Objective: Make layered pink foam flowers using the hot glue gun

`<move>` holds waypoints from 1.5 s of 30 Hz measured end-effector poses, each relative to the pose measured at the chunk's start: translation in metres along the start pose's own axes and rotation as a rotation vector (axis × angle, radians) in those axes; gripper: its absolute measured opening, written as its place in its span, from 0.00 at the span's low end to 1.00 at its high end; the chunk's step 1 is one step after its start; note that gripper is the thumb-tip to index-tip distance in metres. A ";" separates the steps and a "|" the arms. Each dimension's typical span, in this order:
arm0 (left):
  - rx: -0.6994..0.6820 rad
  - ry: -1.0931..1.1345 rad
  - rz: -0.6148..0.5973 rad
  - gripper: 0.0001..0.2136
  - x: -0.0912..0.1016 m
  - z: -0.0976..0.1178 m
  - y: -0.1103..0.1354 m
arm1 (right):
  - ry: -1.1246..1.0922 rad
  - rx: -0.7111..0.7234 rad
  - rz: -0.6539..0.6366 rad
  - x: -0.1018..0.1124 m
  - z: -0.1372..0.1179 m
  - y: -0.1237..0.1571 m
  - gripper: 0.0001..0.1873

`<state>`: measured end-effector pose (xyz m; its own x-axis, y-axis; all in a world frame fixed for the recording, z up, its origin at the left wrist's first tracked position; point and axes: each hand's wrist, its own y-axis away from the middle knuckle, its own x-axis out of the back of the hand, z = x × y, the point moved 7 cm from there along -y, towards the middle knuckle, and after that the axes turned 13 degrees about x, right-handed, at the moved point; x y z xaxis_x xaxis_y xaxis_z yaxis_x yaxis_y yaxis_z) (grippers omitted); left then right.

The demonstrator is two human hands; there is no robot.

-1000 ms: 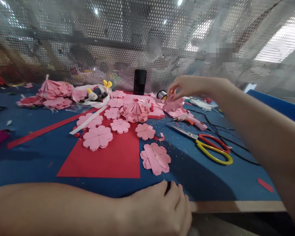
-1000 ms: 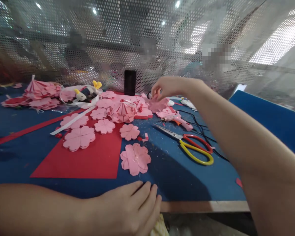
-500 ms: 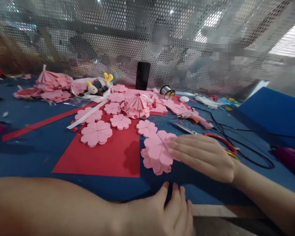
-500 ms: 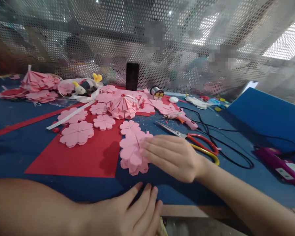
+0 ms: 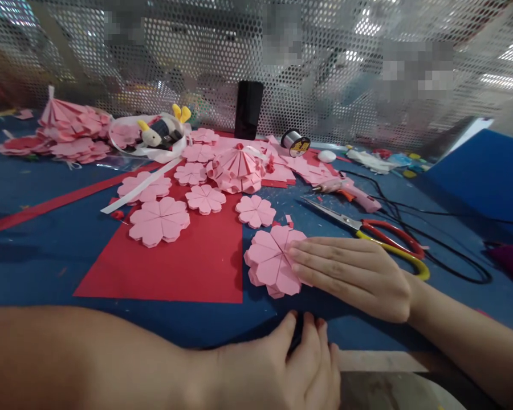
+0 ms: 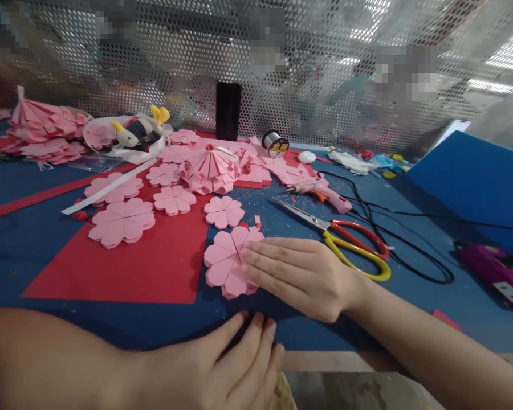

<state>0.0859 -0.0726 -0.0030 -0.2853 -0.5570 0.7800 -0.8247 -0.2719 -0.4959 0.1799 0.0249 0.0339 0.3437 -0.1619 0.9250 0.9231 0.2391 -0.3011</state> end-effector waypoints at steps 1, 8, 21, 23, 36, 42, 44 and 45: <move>-0.002 0.003 0.013 0.19 0.000 0.001 0.001 | -0.002 0.002 0.005 -0.001 0.000 -0.001 0.20; -0.011 0.008 0.011 0.19 -0.001 0.000 0.001 | -0.001 0.014 0.023 -0.004 0.001 -0.005 0.20; -0.020 -0.016 -0.003 0.20 0.001 -0.002 -0.001 | -0.004 0.025 0.012 -0.009 0.002 -0.004 0.20; 0.003 0.002 0.010 0.19 0.002 -0.003 -0.001 | -0.001 0.023 0.006 -0.007 0.002 -0.007 0.19; 0.209 0.003 -0.019 0.17 0.003 -0.004 0.002 | -0.004 0.026 0.011 -0.004 0.002 -0.009 0.19; 0.246 0.010 0.009 0.16 0.001 -0.003 0.004 | -0.012 0.033 0.010 -0.009 0.003 -0.006 0.18; 0.272 0.017 0.020 0.15 0.001 -0.004 0.006 | -0.015 0.045 -0.003 -0.010 0.003 -0.005 0.18; 0.285 0.020 0.020 0.15 0.001 -0.005 0.006 | -0.018 0.048 -0.007 -0.011 0.003 -0.005 0.18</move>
<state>0.0782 -0.0711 -0.0037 -0.3122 -0.5497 0.7749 -0.6489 -0.4723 -0.5965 0.1714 0.0280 0.0259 0.3334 -0.1468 0.9313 0.9160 0.2841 -0.2831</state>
